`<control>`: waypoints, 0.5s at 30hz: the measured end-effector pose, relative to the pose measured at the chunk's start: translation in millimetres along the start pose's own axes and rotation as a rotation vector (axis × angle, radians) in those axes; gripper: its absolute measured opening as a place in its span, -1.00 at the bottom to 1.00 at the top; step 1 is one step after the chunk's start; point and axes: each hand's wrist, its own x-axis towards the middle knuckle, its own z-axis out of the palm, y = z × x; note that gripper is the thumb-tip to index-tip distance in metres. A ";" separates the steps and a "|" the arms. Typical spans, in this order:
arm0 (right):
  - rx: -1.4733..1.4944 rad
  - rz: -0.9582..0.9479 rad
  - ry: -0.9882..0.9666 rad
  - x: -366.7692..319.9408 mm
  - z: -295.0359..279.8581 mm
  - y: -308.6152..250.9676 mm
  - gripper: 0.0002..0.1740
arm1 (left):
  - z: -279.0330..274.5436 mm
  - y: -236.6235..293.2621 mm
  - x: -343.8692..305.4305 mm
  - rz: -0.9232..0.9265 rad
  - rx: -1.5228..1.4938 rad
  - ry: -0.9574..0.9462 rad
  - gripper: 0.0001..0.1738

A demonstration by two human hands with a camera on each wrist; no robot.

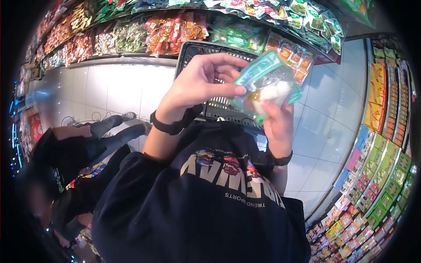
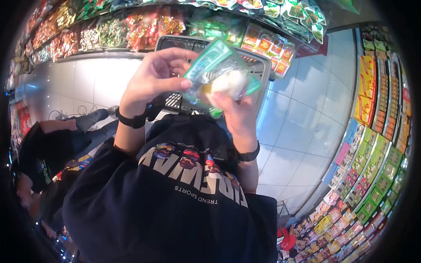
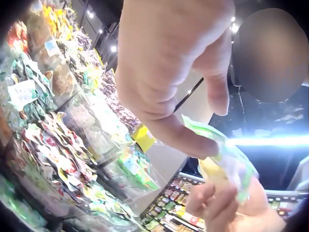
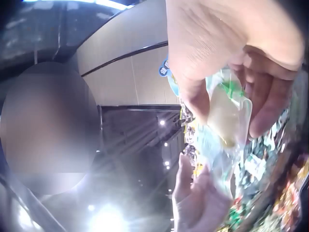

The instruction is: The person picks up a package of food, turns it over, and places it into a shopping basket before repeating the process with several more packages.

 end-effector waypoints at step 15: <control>-0.214 -0.182 0.006 -41.7 18.9 -13.1 -0.61 | 15.7 21.1 -11.9 0.129 -0.107 -0.011 -0.74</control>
